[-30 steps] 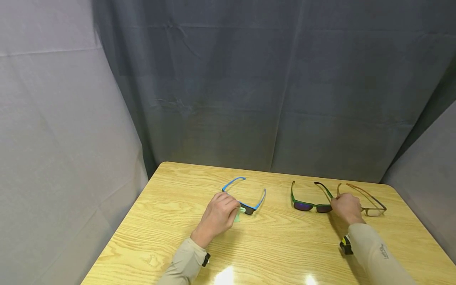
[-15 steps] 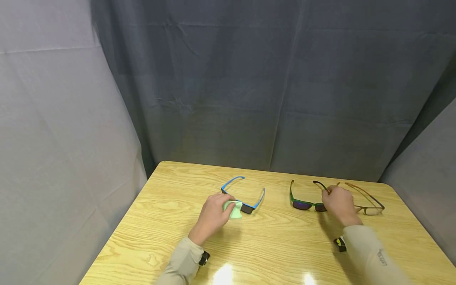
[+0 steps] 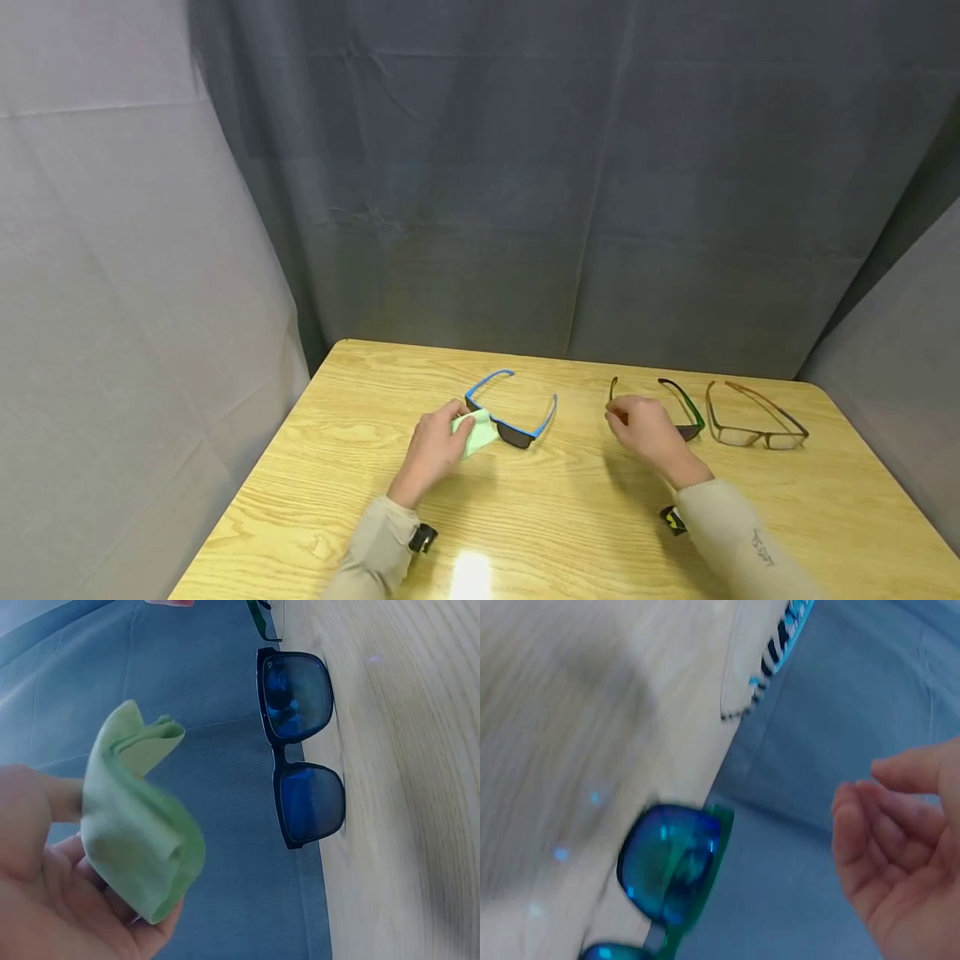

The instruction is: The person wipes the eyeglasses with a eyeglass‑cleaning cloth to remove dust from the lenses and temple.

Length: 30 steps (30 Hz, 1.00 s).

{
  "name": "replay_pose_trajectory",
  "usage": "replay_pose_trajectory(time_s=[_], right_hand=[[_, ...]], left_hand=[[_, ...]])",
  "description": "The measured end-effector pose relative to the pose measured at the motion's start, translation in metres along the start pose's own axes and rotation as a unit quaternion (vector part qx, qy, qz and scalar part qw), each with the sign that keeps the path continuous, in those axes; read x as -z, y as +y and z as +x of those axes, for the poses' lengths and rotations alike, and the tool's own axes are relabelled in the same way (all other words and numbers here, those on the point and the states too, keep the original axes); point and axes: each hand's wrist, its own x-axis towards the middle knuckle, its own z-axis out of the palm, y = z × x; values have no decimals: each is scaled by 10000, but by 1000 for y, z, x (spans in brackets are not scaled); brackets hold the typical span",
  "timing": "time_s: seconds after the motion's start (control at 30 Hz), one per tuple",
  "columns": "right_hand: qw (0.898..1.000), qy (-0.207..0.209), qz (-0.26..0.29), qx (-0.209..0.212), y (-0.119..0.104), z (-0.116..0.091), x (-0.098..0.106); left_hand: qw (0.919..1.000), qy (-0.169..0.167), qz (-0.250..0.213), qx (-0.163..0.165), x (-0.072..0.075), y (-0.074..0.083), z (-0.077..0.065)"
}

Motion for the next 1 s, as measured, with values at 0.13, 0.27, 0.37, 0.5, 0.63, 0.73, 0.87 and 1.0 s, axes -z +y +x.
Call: replay_pose_trajectory(time_s=[0.13,0.27,0.37,0.5,0.63,0.73,0.87,1.0], right_hand=[[9980,-246,69,573,-11,2,-16],[9949,-365,139,927,-20,5,-29],[9942,-487,187,944,-27,7,-38],[9927,-692,254,950,-36,10,-48],[9908,-939,305,921,-42,14,-57],[9889,-1077,308,973,-46,18,-62],[9858,-1164,334,1166,-50,22,-67],[9838,-1274,262,1237,-52,25,-72]], left_hand=[[9992,2,-288,271,0,-4,3],[9957,-89,-720,571,0,-9,6],[9924,-163,-964,746,2,-11,7],[9908,-220,-1006,872,3,-14,7],[9900,-314,-941,1000,3,-17,7],[9888,-334,-995,1059,3,-17,8],[9888,-170,-1068,1033,4,-18,9],[9878,-11,-1178,1020,5,-18,10]])
